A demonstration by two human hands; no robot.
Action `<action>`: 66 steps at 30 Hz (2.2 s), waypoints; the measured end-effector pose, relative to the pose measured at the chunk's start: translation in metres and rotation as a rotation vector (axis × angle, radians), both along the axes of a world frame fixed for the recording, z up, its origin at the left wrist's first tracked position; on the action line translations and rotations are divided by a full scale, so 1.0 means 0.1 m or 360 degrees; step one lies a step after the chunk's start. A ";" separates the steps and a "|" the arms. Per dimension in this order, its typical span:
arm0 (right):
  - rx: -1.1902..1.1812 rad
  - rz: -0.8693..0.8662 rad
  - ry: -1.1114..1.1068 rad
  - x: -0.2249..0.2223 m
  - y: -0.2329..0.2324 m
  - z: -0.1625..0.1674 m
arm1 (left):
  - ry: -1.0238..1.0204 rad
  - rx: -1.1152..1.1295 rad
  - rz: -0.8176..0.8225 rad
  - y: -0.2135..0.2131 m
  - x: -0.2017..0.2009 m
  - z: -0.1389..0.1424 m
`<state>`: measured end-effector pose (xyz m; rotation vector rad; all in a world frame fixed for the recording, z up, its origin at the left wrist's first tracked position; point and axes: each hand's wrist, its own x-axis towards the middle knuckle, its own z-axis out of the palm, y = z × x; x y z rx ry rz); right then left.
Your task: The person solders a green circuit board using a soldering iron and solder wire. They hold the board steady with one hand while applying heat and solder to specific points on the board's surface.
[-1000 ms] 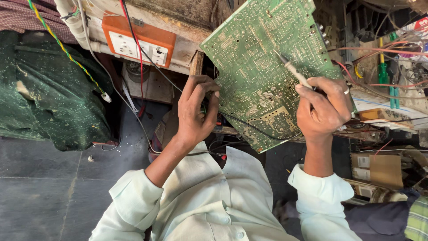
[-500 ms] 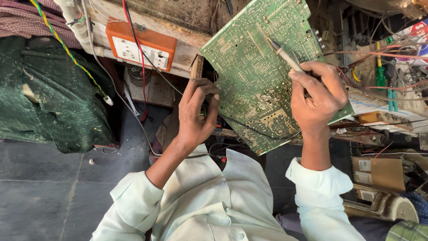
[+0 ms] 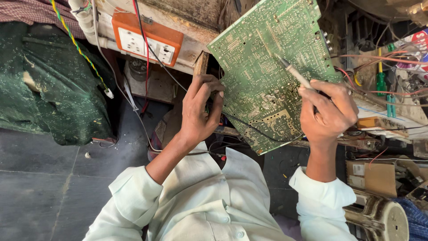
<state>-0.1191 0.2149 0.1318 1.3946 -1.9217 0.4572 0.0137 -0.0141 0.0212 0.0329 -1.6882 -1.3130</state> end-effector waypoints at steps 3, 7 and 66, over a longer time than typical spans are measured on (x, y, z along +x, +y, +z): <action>0.0020 -0.0038 0.0007 -0.02 -0.05 -0.02 | 0.0017 0.0012 -0.0012 0.00 0.00 0.01; 0.0092 0.0018 0.0067 -0.06 -0.09 -0.06 | 0.0020 -0.0017 0.0019 0.00 -0.01 0.03; -0.0020 -0.0130 -0.0302 0.03 -0.50 0.13 | 0.0006 -0.0008 -0.0016 -0.01 -0.01 0.02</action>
